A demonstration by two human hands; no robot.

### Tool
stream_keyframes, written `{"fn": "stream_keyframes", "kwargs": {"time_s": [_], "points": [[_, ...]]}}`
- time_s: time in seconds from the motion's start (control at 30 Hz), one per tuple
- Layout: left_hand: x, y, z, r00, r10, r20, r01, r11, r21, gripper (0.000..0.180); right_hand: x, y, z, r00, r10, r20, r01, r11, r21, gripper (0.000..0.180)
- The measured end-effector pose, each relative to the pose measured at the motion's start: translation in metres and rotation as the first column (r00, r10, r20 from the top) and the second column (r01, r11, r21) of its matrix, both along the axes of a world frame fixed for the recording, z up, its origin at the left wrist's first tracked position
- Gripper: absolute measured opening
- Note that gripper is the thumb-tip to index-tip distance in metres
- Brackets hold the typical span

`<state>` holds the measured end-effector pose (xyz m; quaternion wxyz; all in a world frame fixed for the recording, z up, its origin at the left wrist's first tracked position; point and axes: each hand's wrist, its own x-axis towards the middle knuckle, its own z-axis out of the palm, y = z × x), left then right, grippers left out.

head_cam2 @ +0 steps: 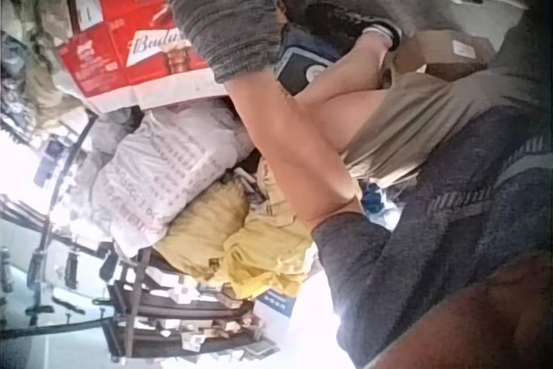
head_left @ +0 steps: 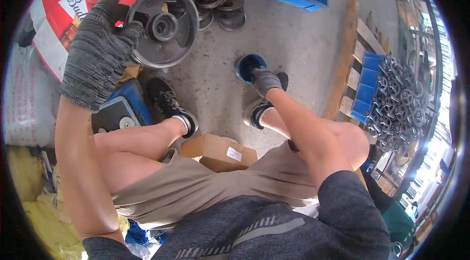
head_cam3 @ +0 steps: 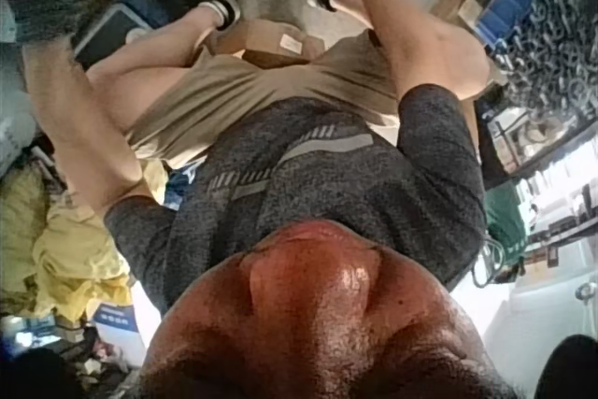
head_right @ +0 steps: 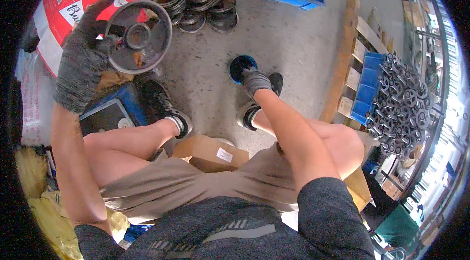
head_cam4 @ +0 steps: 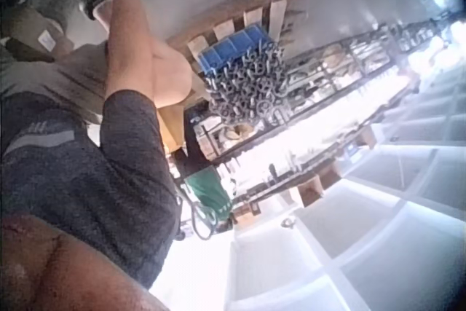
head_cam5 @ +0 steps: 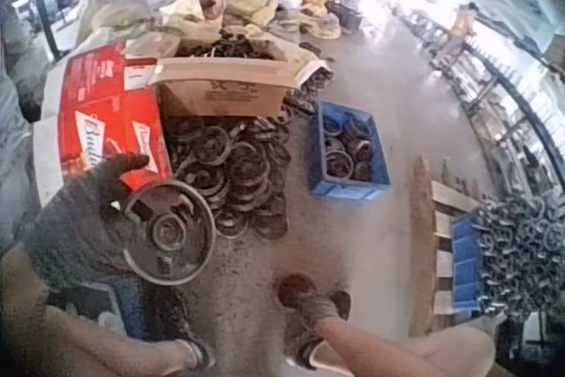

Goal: The person lubricates metal pulleys by dipping a brush into blue grease, applying the grease to the center of each pulley, and sorting them into stacks and a blue crate.

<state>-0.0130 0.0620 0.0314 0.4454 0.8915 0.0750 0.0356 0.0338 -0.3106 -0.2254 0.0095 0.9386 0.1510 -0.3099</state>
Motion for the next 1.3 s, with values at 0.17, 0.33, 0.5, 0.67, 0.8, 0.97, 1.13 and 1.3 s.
{"fn": "stream_keyframes", "kwargs": {"time_s": [0.17,0.33,0.5,0.67,0.8,0.97,1.13,1.3], "points": [[0.025,-0.008,-0.018,0.995,-0.092,0.033,0.091,0.996,0.026,0.056,0.039,-0.044,0.052,0.958,-0.283,-0.049,0.287,0.932,0.223,0.036],[0.012,-0.010,0.003,0.997,-0.023,0.073,0.032,0.991,-0.129,0.036,0.034,0.003,0.235,0.668,-0.381,-0.639,0.721,0.116,0.684,0.037],[0.001,-0.039,0.030,1.000,0.026,-0.004,-0.026,0.953,-0.302,0.049,0.010,0.006,0.305,0.763,-0.191,-0.617,0.631,0.012,0.776,0.045],[0.002,-0.072,0.036,0.999,-0.019,0.038,0.034,0.895,-0.445,0.054,-0.006,0.026,0.324,0.791,-0.175,-0.586,0.573,-0.126,0.810,0.040],[0.002,-0.091,0.046,1.000,0.008,0.003,-0.006,0.877,-0.480,0.048,-0.007,0.031,0.322,0.808,-0.178,-0.562,0.558,-0.075,0.827,0.038],[0.004,-0.103,0.058,0.998,-0.045,-0.037,0.016,0.827,-0.563,0.048,-0.007,0.031,0.318,0.803,-0.226,-0.551,0.549,-0.080,0.832,0.038],[0.005,-0.106,0.058,0.997,-0.078,-0.015,0.051,0.767,-0.640,0.046,-0.003,0.030,0.319,0.795,-0.166,-0.584,0.575,-0.100,0.812,0.036],[0.010,-0.093,0.055,0.984,-0.157,-0.083,0.080,0.807,-0.585,0.046,0.007,0.013,0.331,0.851,-0.084,-0.519,0.525,0.156,0.837,0.028]]}}
